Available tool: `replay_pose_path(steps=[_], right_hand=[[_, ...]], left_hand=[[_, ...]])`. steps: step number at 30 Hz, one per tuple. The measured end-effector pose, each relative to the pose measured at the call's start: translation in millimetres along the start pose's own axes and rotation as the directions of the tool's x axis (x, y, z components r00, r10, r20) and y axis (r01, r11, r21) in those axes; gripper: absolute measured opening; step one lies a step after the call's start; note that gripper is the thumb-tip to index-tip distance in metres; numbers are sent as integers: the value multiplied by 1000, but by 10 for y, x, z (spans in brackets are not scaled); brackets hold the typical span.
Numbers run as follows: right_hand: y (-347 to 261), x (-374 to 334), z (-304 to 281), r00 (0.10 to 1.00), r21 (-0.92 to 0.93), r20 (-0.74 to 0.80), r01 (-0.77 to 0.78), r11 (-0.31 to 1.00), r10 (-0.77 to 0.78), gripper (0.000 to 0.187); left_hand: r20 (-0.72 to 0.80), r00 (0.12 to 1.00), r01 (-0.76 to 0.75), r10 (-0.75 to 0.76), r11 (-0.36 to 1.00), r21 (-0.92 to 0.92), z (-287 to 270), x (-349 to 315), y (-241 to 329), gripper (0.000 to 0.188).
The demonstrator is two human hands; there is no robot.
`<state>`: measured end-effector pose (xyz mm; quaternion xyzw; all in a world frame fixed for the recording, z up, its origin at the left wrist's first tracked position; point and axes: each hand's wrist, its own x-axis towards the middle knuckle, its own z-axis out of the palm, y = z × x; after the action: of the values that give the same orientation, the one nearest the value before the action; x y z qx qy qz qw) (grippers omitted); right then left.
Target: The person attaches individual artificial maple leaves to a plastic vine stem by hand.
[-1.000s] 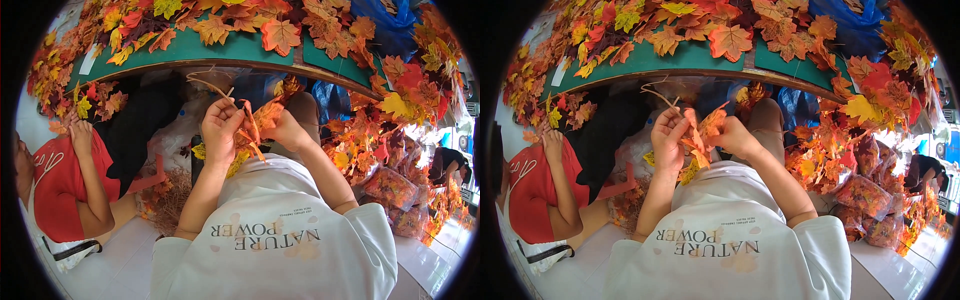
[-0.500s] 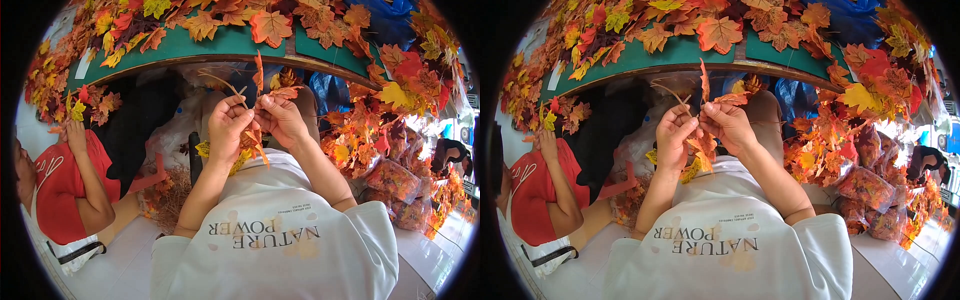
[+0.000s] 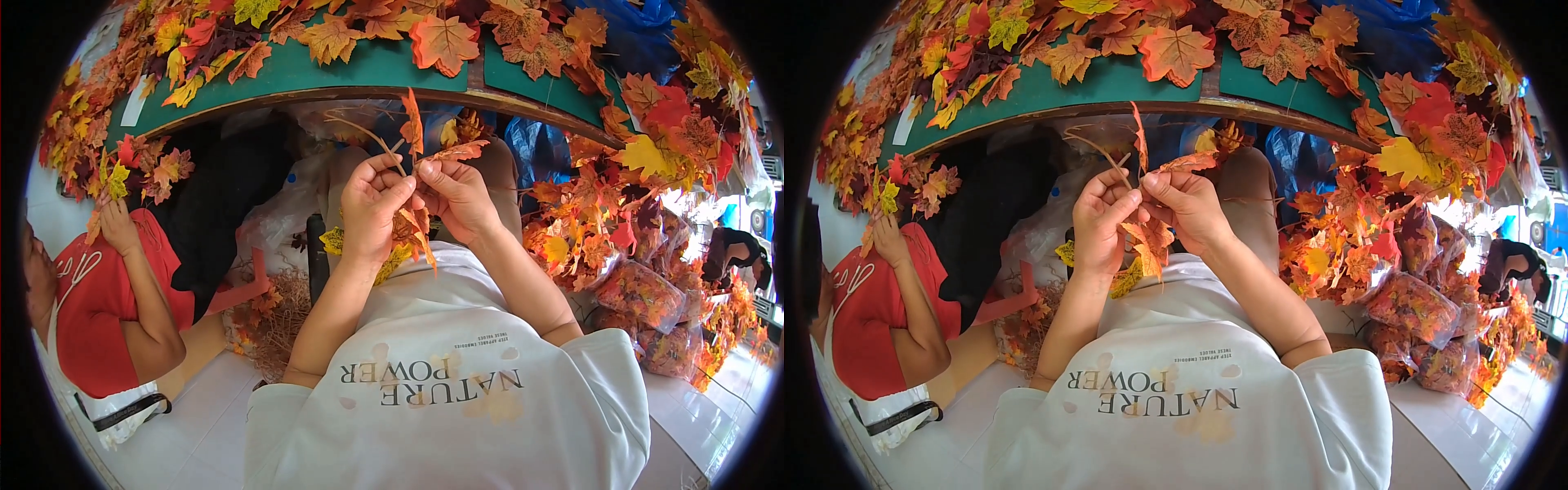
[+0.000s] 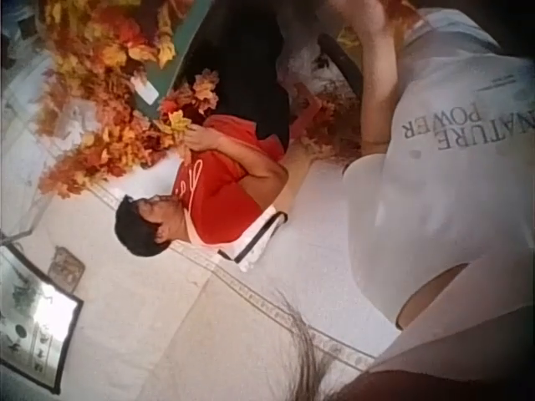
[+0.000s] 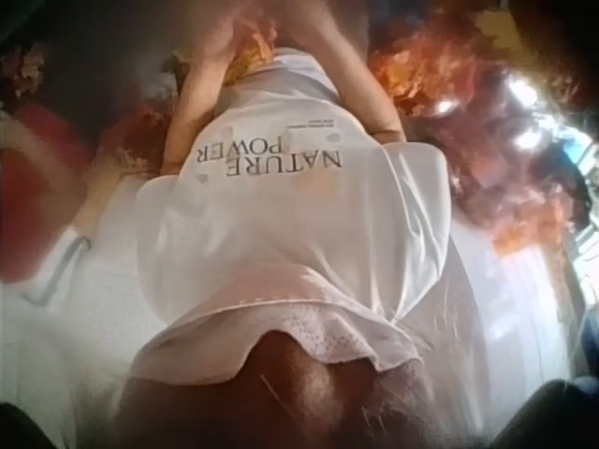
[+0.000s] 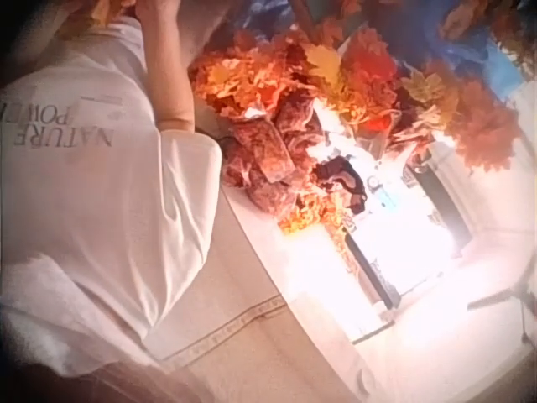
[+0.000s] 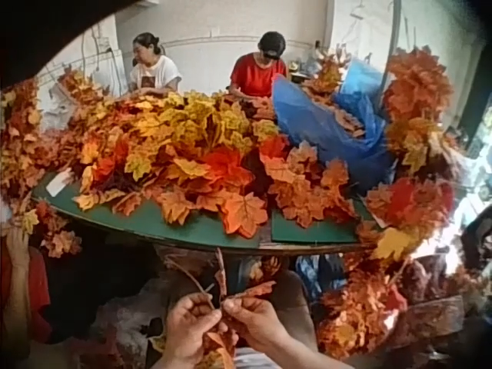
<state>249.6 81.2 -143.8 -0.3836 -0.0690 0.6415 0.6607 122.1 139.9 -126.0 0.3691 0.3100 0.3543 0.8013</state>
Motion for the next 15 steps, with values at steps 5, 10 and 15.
replay_pose_path(steps=[5, 10, 15], right_hand=[[14, 23, -12, 999, 7, -8, 33, 999, -33, 18], [27, 34, -1, 998, -20, -41, 49, 999, -50, 17], [35, 42, -19, 998, -13, -24, 64, 998, -64, 16]], left_hand=[[-2, 1000, -8, 8, 1000, 22, -21, 31, -22, 29], [-14, 1000, -11, 12, 1000, 29, -26, 38, -23, 29], [-15, 1000, -19, 20, 999, 28, -38, 46, -26, 29]])
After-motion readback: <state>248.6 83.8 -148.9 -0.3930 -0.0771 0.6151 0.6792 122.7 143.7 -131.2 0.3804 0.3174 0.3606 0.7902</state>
